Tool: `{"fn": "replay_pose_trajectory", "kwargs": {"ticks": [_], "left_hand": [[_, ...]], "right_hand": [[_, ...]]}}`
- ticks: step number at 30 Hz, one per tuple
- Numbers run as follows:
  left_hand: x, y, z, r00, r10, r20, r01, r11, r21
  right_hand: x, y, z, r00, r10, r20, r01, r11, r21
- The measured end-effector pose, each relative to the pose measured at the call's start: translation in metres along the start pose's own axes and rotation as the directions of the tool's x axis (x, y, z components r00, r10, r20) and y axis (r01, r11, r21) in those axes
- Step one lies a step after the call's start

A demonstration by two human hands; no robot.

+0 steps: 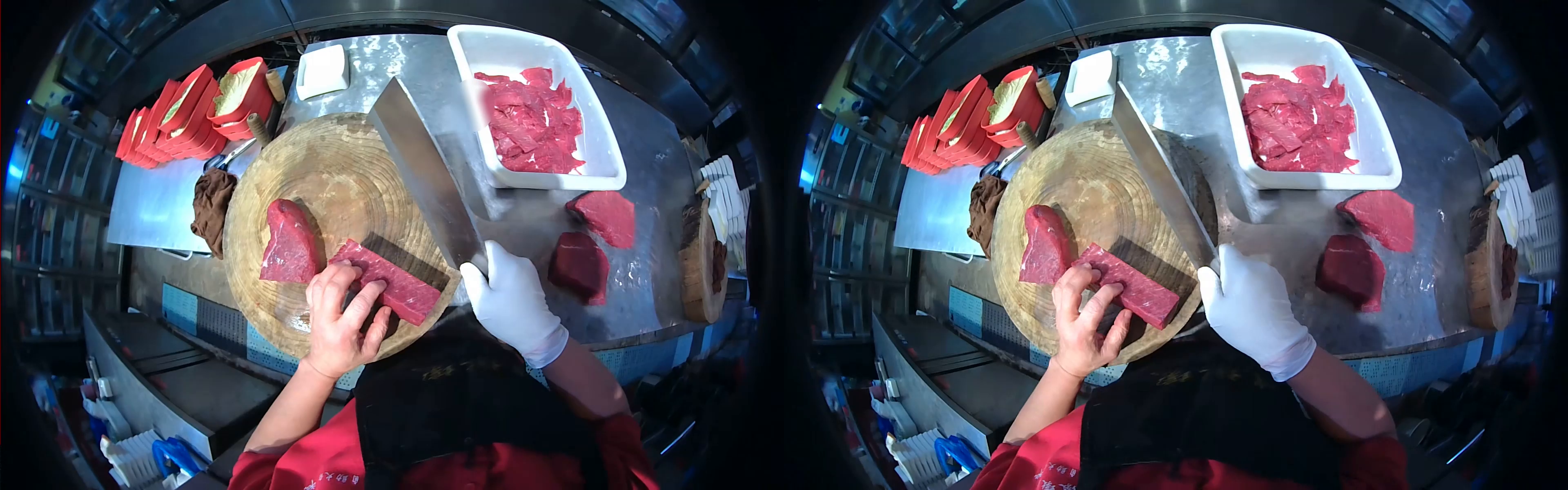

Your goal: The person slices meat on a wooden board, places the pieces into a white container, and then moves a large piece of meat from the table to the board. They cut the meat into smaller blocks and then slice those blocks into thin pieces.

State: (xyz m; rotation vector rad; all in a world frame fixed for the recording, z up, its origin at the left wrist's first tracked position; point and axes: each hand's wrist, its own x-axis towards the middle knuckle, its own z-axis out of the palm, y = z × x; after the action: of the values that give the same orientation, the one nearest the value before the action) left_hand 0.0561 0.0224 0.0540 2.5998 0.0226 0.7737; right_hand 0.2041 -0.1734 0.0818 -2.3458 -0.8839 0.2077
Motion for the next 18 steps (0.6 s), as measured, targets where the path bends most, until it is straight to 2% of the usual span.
{"fn": "replay_pose_trajectory", "kwargs": {"ticks": [10,13,17,18], "left_hand": [[-0.009,0.003,0.005,0.999,-0.038,-0.037,0.037,0.999,-0.019],[-0.005,0.003,0.013,0.997,-0.055,-0.052,0.053,0.998,-0.037],[0.013,0.001,0.031,0.994,-0.047,0.097,0.044,0.999,0.028],[0.014,0.001,0.032,0.995,-0.046,0.091,0.043,0.998,0.035]], "right_hand": [[-0.007,0.003,0.007,0.991,-0.095,-0.091,0.093,0.995,-0.021],[-0.006,0.002,0.005,0.998,-0.049,-0.034,0.049,0.999,0.006],[0.002,0.0,-0.007,0.998,-0.065,-0.017,0.065,0.998,0.001],[0.003,0.0,-0.011,0.999,-0.03,0.025,0.029,0.999,0.038]]}}
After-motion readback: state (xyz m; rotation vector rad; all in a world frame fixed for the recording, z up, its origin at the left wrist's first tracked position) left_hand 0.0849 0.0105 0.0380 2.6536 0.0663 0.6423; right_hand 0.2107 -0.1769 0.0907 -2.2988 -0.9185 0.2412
